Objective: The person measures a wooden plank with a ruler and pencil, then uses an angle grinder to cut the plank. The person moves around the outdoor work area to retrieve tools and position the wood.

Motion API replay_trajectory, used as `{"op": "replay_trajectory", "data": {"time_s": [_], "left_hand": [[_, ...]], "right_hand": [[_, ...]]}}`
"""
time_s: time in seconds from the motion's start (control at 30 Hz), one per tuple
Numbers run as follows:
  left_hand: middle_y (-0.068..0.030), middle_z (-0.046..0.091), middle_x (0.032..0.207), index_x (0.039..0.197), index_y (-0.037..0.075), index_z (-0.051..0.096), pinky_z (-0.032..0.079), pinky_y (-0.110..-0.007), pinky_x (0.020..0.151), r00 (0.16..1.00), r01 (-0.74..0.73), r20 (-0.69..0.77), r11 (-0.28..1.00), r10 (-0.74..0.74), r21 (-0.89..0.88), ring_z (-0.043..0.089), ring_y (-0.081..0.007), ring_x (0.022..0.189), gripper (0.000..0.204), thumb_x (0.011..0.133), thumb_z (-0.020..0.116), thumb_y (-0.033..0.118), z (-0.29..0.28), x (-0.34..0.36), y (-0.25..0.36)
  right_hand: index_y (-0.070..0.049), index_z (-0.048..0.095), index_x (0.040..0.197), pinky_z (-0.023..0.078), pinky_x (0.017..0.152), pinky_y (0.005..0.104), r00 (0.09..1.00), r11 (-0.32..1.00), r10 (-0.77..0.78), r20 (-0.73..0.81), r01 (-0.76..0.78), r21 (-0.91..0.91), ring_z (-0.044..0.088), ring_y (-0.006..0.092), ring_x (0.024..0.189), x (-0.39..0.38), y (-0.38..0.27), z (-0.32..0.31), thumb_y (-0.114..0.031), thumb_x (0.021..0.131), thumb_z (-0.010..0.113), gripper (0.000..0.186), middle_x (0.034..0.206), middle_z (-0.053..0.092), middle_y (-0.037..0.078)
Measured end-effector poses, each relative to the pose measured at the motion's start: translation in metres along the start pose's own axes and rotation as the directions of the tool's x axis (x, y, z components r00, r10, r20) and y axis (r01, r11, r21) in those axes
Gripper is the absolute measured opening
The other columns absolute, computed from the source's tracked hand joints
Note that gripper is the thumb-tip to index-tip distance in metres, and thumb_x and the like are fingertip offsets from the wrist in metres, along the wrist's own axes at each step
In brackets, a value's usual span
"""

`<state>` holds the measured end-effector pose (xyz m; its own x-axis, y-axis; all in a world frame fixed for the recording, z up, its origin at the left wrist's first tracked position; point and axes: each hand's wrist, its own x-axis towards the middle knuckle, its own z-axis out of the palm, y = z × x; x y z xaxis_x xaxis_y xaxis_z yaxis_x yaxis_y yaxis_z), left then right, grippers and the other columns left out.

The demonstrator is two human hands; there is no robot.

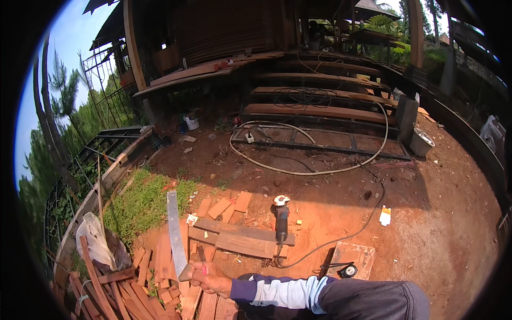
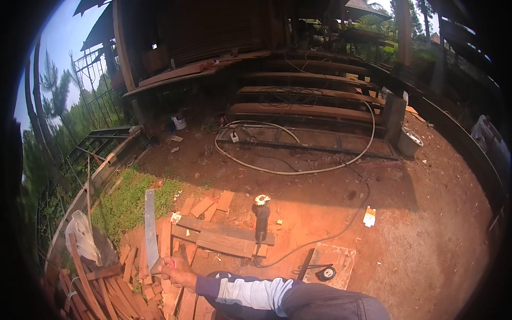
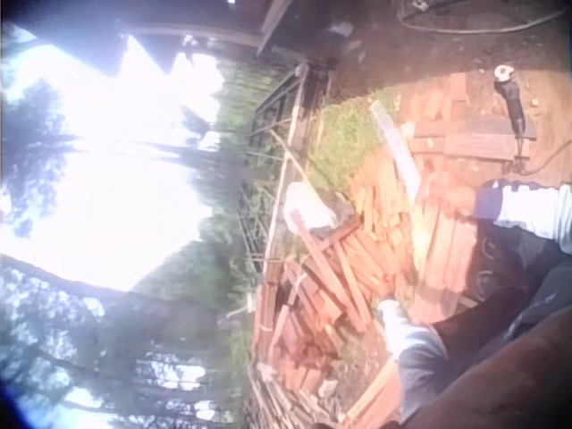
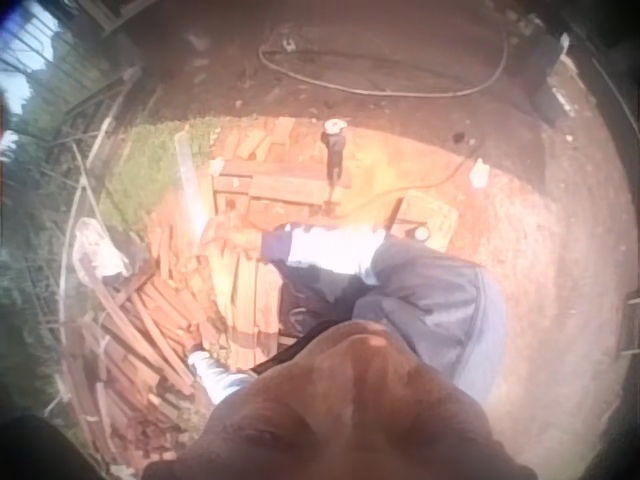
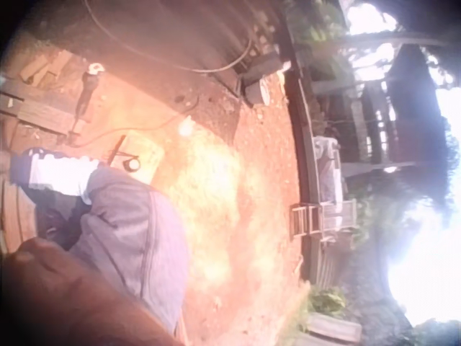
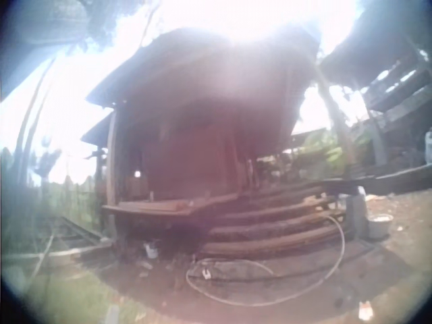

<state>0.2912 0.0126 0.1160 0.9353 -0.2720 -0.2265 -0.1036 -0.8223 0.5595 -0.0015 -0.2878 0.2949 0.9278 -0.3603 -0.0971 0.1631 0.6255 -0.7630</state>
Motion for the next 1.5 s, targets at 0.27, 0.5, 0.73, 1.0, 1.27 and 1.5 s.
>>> {"op": "replay_trajectory", "data": {"time_s": [0.27,0.5,0.73,1.0,1.27,1.5], "left_hand": [[-0.0238,0.059,0.121,0.133,-0.003,0.049,0.050,-0.041,0.078,1.000,-0.004,-0.007,1.000,0.004,0.017,0.062,-0.0303,0.093,0.062,0.090,0.066,0.038,-0.014,-0.022,0.017],[-0.0231,0.059,0.120,0.134,-0.002,0.049,0.051,-0.040,0.074,1.000,-0.001,-0.013,1.000,0.001,0.005,0.063,-0.0292,0.090,0.061,0.091,0.065,0.038,-0.027,-0.025,0.003],[-0.0223,0.060,0.119,0.134,-0.002,0.048,0.052,-0.039,0.070,0.999,0.041,0.011,0.998,-0.041,-0.037,0.064,-0.0281,0.086,0.060,0.092,0.065,0.037,-0.026,0.006,-0.055],[-0.0214,0.060,0.118,0.135,-0.002,0.048,0.054,-0.037,0.065,0.998,0.027,0.069,0.981,-0.014,-0.192,0.065,-0.0268,0.081,0.059,0.093,0.064,0.037,-0.028,0.121,-0.188],[-0.0145,0.060,0.111,0.133,-0.007,0.049,0.050,-0.031,0.077,0.976,-0.069,0.185,0.971,0.113,-0.229,0.059,-0.0196,0.088,0.061,0.094,0.066,0.037,-0.084,0.168,-0.115],[-0.0080,0.062,0.095,0.128,-0.006,0.052,0.045,-0.025,0.078,0.918,0.079,0.389,0.997,-0.083,0.025,0.057,-0.0165,0.083,0.042,0.097,0.062,0.020,-0.209,0.046,-0.067]], "right_hand": [[-0.007,0.062,0.095,0.020,0.036,0.0208,0.984,0.999,-0.046,-0.172,0.050,0.018,0.031,0.0010,0.043,-0.004,-0.009,-0.015,-0.021,0.093,0.058,0.014,0.064,0.046,-0.005],[-0.011,0.056,0.087,0.022,0.036,0.0195,0.983,0.992,-0.053,-0.178,0.072,0.100,0.031,0.0004,0.043,-0.001,-0.003,-0.024,-0.022,0.092,0.060,0.012,0.067,0.048,-0.004],[-0.009,0.053,0.088,0.025,0.035,0.0168,0.991,0.987,0.026,-0.130,-0.005,0.159,0.032,-0.0006,0.045,-0.001,-0.007,-0.014,-0.016,0.096,0.054,0.010,0.066,0.045,-0.006],[-0.005,0.055,0.097,0.020,0.042,0.0192,0.967,0.966,0.242,-0.086,-0.231,0.114,0.030,0.0008,0.048,0.023,-0.010,0.035,-0.017,0.098,0.054,0.013,0.064,0.040,-0.006],[-0.009,0.059,0.084,0.021,0.041,0.0205,0.831,0.918,0.394,-0.394,-0.330,0.222,0.032,0.0015,0.045,0.057,0.027,0.043,-0.018,0.093,0.065,0.013,0.059,0.042,-0.007],[-0.009,0.064,0.081,0.023,0.039,0.0214,0.765,0.930,0.346,-0.544,-0.355,0.094,0.036,0.0023,0.044,0.016,0.079,0.070,-0.024,0.087,0.070,0.017,0.058,0.048,-0.005]]}}
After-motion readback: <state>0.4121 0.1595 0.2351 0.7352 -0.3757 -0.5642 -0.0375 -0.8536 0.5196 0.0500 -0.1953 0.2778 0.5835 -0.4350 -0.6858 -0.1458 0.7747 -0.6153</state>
